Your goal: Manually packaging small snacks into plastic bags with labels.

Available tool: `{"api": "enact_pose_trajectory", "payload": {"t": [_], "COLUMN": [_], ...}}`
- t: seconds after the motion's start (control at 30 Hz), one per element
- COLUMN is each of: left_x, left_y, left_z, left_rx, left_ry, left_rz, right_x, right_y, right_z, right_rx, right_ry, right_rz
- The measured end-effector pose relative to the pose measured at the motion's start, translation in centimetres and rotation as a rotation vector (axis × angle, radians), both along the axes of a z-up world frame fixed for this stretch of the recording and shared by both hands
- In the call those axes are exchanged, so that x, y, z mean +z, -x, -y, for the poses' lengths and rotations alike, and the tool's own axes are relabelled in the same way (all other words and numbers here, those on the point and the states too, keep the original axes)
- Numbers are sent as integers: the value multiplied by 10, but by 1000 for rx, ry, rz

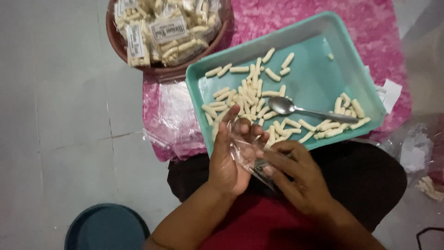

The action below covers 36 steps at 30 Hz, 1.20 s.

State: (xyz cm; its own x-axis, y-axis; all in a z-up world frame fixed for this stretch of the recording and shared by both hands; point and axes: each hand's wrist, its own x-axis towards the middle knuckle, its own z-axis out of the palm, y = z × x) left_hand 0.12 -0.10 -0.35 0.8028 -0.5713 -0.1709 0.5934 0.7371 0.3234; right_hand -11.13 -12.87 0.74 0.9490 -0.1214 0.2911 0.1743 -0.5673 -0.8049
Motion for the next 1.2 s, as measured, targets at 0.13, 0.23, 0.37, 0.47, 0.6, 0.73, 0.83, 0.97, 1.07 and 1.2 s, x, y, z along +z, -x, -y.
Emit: {"api": "enact_pose_trajectory", "payload": {"t": [0.13,0.23,0.37,0.47,0.6,0.73,0.83,0.97,1.07,1.2], "left_x": [-1,2,15,22,29,28,27,17,14,21], "left_y": [7,8,-2,-8,-21,-13,-6,-8,1,10], "left_z": [2,4,7,4,3,14,18,5,-7,-10], "left_rx": [-1,-28,-2,16,18,38,-1,15,-45,-73], "left_ry": [-27,-72,-194,-319,-272,-282,-398,-399,-276,-287], "left_rz": [-1,106,111,-7,-255,-262,-300,-142,128,101], "right_x": [-1,-10,4,0,-12,-11,-6,1,11,21], "right_y": [5,5,1,8,12,-2,-14,-12,-12,-13], "right_z": [-3,-1,3,6,17,6,1,4,7,8], "right_rx": [-63,-28,-88,-55,-63,-164,-243,-159,-183,-155], "right_ry": [50,146,-69,-17,333,466,519,96,-393,-191], "right_rz": [-32,-49,-112,14,208,291,325,153,32,51]}}
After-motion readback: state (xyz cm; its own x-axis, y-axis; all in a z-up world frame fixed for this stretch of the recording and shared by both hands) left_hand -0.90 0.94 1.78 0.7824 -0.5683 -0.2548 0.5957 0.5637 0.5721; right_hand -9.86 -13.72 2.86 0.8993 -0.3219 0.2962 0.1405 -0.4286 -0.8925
